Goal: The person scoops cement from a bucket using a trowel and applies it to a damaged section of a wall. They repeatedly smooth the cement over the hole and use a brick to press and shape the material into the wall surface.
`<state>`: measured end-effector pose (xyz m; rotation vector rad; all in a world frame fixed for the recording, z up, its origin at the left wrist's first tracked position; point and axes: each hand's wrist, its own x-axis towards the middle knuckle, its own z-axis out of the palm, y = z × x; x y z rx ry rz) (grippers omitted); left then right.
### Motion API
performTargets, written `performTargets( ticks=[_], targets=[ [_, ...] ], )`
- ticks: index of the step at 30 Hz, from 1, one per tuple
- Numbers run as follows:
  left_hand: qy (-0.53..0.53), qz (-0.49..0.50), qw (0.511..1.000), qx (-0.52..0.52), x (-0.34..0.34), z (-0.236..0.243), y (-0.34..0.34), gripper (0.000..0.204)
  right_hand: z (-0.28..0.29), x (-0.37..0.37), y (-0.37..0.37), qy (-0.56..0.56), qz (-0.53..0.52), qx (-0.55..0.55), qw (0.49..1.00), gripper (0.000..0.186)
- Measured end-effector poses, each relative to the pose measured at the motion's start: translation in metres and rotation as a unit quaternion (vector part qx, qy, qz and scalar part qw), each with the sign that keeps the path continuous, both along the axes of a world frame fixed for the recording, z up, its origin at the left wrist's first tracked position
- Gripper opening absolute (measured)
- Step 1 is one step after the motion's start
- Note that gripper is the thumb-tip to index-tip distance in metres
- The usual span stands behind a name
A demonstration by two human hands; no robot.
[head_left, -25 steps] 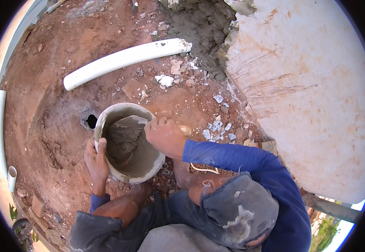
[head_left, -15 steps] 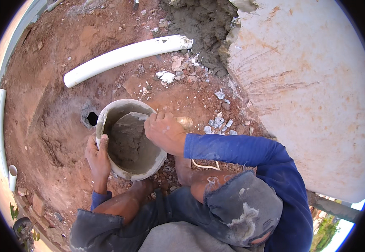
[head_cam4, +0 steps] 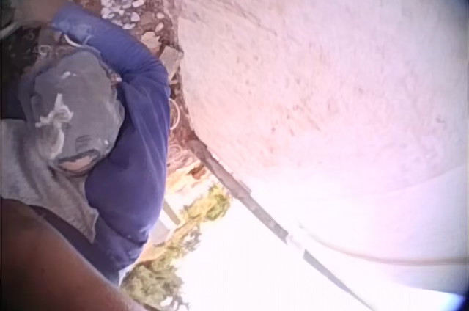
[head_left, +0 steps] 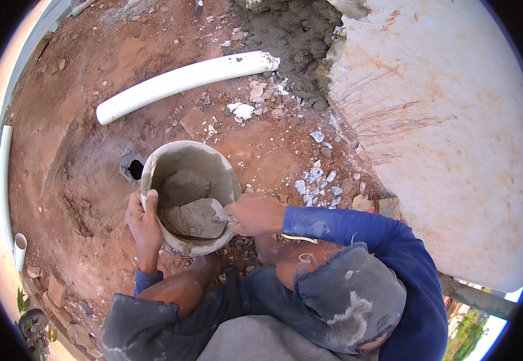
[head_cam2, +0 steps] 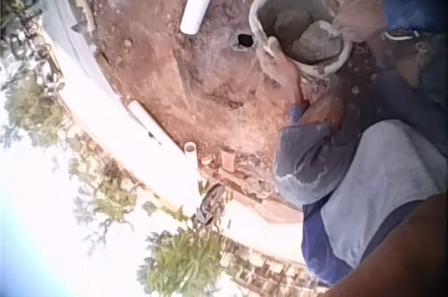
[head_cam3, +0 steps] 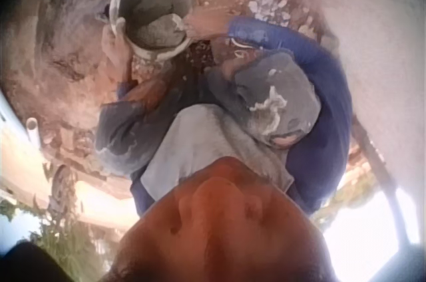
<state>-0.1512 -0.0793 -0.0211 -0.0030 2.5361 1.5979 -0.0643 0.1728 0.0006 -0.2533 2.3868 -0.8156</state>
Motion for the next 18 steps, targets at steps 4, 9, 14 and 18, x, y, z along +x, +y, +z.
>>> performTargets(
  ticks=[4,9,14,18],
  targets=[
    [-0.016,0.01,1.0,-0.015,0.001,-0.001,-0.006,0.026,0.002,0.008,0.008,-0.019,-0.03,0.002,0.999,0.032],
    [-0.023,0.015,0.999,0.029,0.0,0.004,-0.005,0.03,-0.027,0.015,0.019,0.035,-0.05,0.016,0.998,0.036],
    [-0.032,0.031,0.996,0.082,0.0,-0.013,-0.011,0.031,-0.008,0.019,0.033,0.028,-0.08,0.01,0.996,0.033],
    [-0.058,0.054,0.993,0.093,0.004,-0.01,-0.025,0.033,0.014,0.012,0.054,0.054,-0.133,-0.103,0.984,0.037]
  ],
)
